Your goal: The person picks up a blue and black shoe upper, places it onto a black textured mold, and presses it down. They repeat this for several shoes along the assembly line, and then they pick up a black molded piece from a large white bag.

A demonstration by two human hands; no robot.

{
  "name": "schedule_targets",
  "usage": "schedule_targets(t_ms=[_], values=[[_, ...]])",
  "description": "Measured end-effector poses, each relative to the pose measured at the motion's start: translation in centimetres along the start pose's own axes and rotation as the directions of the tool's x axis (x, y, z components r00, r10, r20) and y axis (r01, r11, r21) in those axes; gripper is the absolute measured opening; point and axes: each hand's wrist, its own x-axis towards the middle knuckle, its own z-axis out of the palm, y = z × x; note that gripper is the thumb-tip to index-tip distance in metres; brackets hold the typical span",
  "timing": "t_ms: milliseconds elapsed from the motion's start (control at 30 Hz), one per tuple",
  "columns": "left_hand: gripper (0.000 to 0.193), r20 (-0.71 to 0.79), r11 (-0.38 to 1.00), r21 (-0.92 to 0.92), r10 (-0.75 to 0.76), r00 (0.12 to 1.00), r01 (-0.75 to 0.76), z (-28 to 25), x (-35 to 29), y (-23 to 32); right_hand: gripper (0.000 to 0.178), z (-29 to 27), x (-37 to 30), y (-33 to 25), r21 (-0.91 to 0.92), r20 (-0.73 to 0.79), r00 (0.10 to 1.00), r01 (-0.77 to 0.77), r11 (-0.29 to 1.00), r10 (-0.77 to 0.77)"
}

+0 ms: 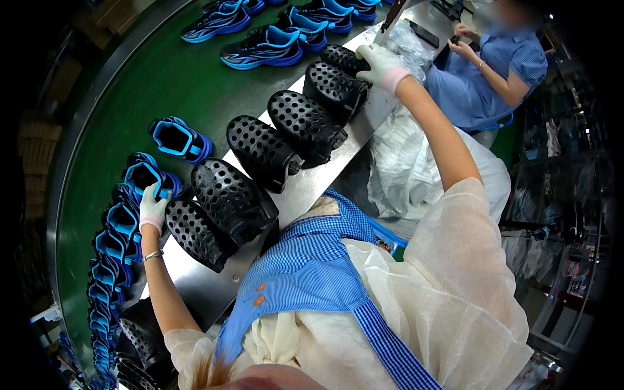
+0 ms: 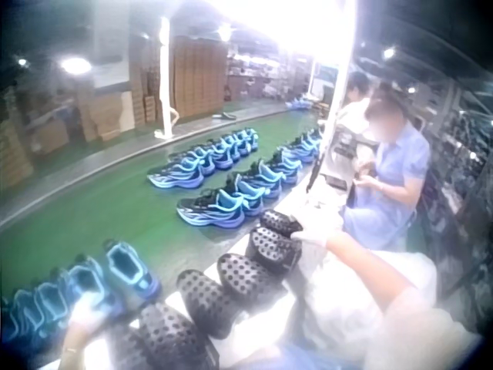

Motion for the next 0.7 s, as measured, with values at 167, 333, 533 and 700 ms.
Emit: schedule_targets(t_ms=[167, 333, 533, 700], values=[[0.042, -0.035, 1.000, -0.010, -0.007, 0.999, 0.006, 0.1, -0.1, -0.5, 0.039, 0.1, 0.1, 1.2, -0.007, 0.013, 0.997, 0.075, 0.997, -0.074], [0.052, 0.036, 0.993, 0.012, 0.113, 0.993, -0.113, -1.2, -0.2, -2.5, 0.035, -1.8, 0.1, 0.2, 0.139, 0.058, 0.998, 0.000, 0.990, -0.008], [0.051, 0.050, 0.991, 0.014, 0.131, 0.990, -0.131, -1.9, -0.6, -3.3, 0.038, -1.7, -0.2, 0.0, 0.010, 0.043, 0.996, 0.082, 0.997, -0.083], [0.048, -0.003, 0.992, -0.015, 0.129, 0.992, -0.129, -1.4, -0.9, -3.1, 0.053, 0.1, -0.8, 1.6, 0.097, 0.091, 0.992, 0.076, 0.992, -0.084]])
